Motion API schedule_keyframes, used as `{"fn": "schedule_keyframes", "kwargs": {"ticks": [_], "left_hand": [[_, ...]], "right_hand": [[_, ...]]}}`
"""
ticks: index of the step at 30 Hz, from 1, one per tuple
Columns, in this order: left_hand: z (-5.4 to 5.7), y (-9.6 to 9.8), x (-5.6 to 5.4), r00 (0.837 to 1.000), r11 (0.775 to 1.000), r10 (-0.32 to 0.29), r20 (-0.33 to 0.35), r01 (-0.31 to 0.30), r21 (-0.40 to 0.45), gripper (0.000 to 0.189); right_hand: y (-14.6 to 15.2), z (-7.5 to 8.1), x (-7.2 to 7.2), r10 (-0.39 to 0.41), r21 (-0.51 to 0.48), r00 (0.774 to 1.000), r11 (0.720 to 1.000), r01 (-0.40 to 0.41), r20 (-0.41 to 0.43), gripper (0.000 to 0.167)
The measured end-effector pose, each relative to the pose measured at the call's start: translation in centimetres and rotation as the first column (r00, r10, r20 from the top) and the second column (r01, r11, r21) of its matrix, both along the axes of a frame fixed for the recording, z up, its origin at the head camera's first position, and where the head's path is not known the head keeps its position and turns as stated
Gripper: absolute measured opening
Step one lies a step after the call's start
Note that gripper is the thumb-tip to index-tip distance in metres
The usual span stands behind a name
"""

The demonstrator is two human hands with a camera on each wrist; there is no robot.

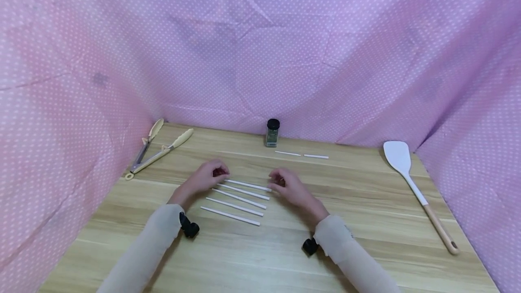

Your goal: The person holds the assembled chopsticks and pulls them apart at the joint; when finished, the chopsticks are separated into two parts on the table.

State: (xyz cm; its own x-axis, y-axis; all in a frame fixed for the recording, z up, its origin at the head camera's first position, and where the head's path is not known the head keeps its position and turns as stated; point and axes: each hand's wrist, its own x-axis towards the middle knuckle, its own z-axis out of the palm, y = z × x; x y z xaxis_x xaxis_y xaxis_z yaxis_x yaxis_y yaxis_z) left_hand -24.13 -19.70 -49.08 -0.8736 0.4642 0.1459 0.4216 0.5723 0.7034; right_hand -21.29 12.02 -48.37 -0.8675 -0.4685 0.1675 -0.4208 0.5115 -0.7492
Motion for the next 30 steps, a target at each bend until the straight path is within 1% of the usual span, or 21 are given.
{"fn": "schedule_keyframes", "kwargs": {"ticks": [3,6,10,13,15,18,20,21,23,25,28,30], "left_hand": [[0.0,-0.1,0.2,1.0,0.999,-0.023,0.012,0.024,-0.033,0.008],[0.0,0.0,0.3,0.999,0.998,-0.046,0.023,0.047,-0.045,0.009],[0.1,0.2,0.3,0.997,0.994,-0.078,-0.018,0.076,-0.081,0.007],[0.1,0.4,0.2,0.995,0.99,-0.085,-0.054,0.079,-0.114,0.006],[0.1,0.6,0.2,0.995,0.99,-0.078,-0.065,0.069,-0.127,0.008],[0.3,0.8,0.2,0.995,0.989,-0.071,-0.075,0.06,-0.134,0.009],[0.4,0.9,0.3,0.996,0.991,-0.063,-0.065,0.055,-0.12,0.011],[0.5,1.0,0.3,0.997,0.993,-0.058,-0.057,0.052,-0.106,0.01],[0.9,1.1,0.4,0.999,0.997,-0.038,-0.006,0.037,-0.063,0.009],[1.6,1.4,0.4,1.0,0.999,-0.017,0.018,0.018,-0.041,0.007],[2.7,2.0,0.3,1.0,0.999,-0.014,-0.005,0.014,-0.049,0.007],[3.5,2.7,0.2,0.998,0.996,-0.031,-0.06,0.026,-0.084,0.008]], "right_hand": [[-0.3,-0.2,0.1,0.031,0.029,0.999,0.999,-0.031,0.028,0.027],[-0.5,-0.3,0.2,0.048,0.058,0.999,0.997,-0.049,0.023,0.022],[-0.6,-0.2,0.2,0.056,0.111,0.998,0.992,-0.054,-0.01,0.012],[-0.7,-0.1,0.2,0.065,0.149,0.996,0.987,-0.057,-0.053,0.007],[-0.7,0.0,0.2,0.069,0.166,0.995,0.985,-0.055,-0.075,0.006],[-0.7,0.1,0.2,0.051,0.163,0.996,0.986,-0.038,-0.071,0.005],[-0.7,0.3,0.3,0.029,0.151,0.998,0.988,-0.02,-0.059,0.005],[-0.6,0.4,0.3,0.017,0.142,0.999,0.99,-0.01,-0.048,0.005],[-0.5,0.6,0.3,-0.011,0.124,1.0,0.992,0.015,-0.029,0.005],[-0.4,0.9,0.3,-0.04,0.103,0.999,0.994,0.041,-0.011,0.004],[0.0,1.6,0.1,-0.087,0.084,0.996,0.993,0.087,-0.007,0.005],[0.2,2.1,-0.1,-0.107,0.079,0.994,0.991,0.108,-0.017,0.005]]}}
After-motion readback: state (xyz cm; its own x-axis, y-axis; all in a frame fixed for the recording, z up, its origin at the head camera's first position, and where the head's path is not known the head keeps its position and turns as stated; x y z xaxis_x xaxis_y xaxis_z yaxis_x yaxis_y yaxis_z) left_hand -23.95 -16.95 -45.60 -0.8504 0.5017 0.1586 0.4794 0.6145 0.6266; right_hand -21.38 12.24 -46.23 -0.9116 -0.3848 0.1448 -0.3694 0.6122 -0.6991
